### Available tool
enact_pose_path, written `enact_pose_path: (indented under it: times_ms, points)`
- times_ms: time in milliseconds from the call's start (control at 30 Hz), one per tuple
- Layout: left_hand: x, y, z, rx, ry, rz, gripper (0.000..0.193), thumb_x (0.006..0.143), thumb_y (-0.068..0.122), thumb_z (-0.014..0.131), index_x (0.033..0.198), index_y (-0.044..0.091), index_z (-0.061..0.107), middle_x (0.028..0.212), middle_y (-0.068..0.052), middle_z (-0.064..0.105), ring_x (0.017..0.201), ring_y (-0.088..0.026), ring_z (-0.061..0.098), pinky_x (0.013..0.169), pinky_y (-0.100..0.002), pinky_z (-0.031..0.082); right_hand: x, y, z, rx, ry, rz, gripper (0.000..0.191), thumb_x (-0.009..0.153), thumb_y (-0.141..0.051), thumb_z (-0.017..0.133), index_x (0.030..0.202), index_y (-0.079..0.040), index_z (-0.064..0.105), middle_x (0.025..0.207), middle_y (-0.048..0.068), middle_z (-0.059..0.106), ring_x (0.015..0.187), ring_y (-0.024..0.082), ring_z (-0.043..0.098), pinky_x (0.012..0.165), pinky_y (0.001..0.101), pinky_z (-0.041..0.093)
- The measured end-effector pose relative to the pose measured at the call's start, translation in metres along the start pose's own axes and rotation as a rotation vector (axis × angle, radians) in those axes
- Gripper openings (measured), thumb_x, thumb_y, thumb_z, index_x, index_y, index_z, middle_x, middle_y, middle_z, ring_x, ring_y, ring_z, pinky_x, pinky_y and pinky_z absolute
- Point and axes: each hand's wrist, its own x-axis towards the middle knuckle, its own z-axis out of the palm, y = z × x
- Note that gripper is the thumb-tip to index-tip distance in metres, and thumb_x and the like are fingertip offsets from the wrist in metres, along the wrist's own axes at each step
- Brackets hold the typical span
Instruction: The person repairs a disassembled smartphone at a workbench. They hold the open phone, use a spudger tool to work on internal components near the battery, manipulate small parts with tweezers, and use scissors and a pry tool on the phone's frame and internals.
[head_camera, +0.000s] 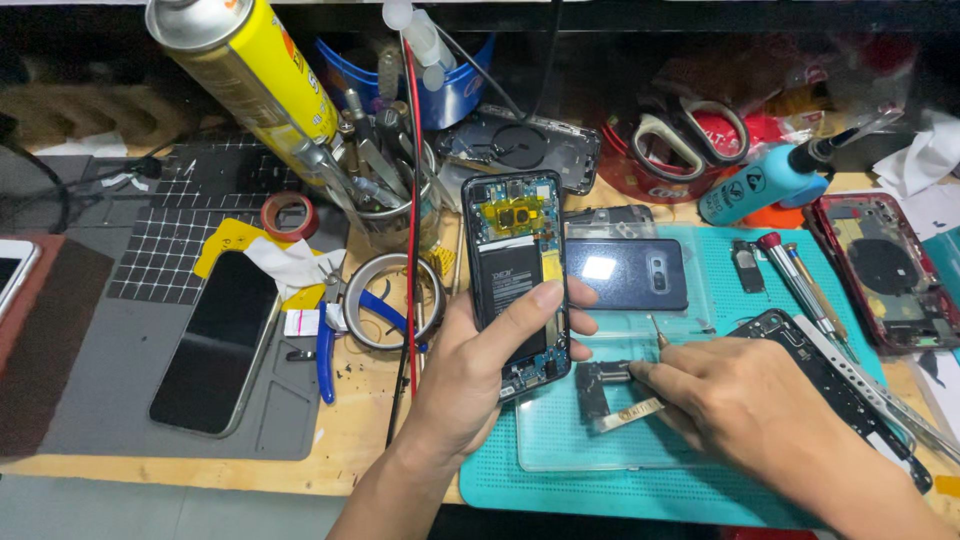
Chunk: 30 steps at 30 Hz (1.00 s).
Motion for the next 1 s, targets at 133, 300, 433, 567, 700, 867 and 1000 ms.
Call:
enact_pose_path:
  times_ms: [133,300,433,567,700,867,1000]
  points:
    - [-0.002,0.002,0.000,0.000,-0.003,0.020,0.030,0.098,0.019,0.065,0.116,-0.005,0.066,0.104,-0.015,0.074,0.087,-0.019,0.072,0.076,-0.035,0.063,-0.011,0.000,0.004,0.104,-0.023,0.044,0.035,0.074,-0.024,0.080,0.106,-0.013,0.074,0.080,0.002,0.071,0.072,0.026,0.071,0.064,0.0402,0.055]
    - [-0.003,0.001,0.004,0.006,0.001,0.002,0.030,0.097,0.019,0.065,0.115,-0.004,0.067,0.104,-0.014,0.074,0.086,-0.018,0.073,0.076,-0.035,0.063,-0.010,0.000,0.003,0.073,-0.045,0.139,0.046,0.070,-0.026,0.081,0.114,-0.013,0.072,0.081,0.003,0.071,0.073,0.029,0.070,0.061,0.0427,0.053]
    - [-0.004,0.000,0.004,0.026,-0.001,-0.007,0.032,0.098,0.021,0.065,0.116,-0.005,0.067,0.102,-0.015,0.074,0.085,-0.018,0.072,0.075,-0.034,0.063,0.001,-0.007,0.001,0.014,-0.055,0.151,0.034,0.073,-0.029,0.081,0.103,-0.015,0.072,0.079,0.002,0.071,0.072,0.030,0.071,0.060,0.0437,0.053]
    - [-0.003,-0.002,0.003,0.006,-0.038,-0.014,0.044,0.105,0.034,0.056,0.118,-0.006,0.066,0.100,-0.018,0.073,0.083,-0.022,0.073,0.075,-0.036,0.062,0.008,-0.013,-0.002,-0.043,0.130,0.168,0.035,0.070,-0.022,0.082,0.102,-0.012,0.071,0.078,0.009,0.070,0.066,0.034,0.070,0.057,0.0462,0.053]
    - [0.005,-0.002,0.002,-0.149,-0.119,0.008,0.073,0.109,0.059,0.028,0.124,-0.005,0.060,0.107,-0.018,0.071,0.091,-0.022,0.074,0.081,-0.038,0.063,0.000,-0.015,-0.010,0.123,0.184,0.376,0.036,0.073,-0.024,0.083,0.106,-0.013,0.076,0.073,0.008,0.072,0.060,0.024,0.069,0.055,0.0366,0.054]
    - [0.010,-0.005,0.006,-0.224,-0.170,-0.102,0.080,0.106,0.063,0.017,0.129,-0.002,0.058,0.111,-0.019,0.072,0.091,-0.026,0.073,0.081,-0.040,0.063,-0.006,-0.011,-0.026,0.465,0.389,0.484,0.035,0.080,-0.011,0.075,0.114,-0.008,0.079,0.076,0.000,0.068,0.061,0.009,0.064,0.051,0.0248,0.053]
    - [0.013,-0.018,0.012,-0.339,-0.229,-0.179,0.077,0.108,0.062,0.020,0.132,-0.001,0.058,0.116,-0.017,0.072,0.098,-0.025,0.073,0.085,-0.038,0.062,-0.002,-0.020,-0.034,0.427,0.464,0.523,0.030,0.083,-0.013,0.080,0.112,-0.008,0.081,0.078,0.003,0.064,0.063,0.013,0.053,0.052,0.0271,0.043]
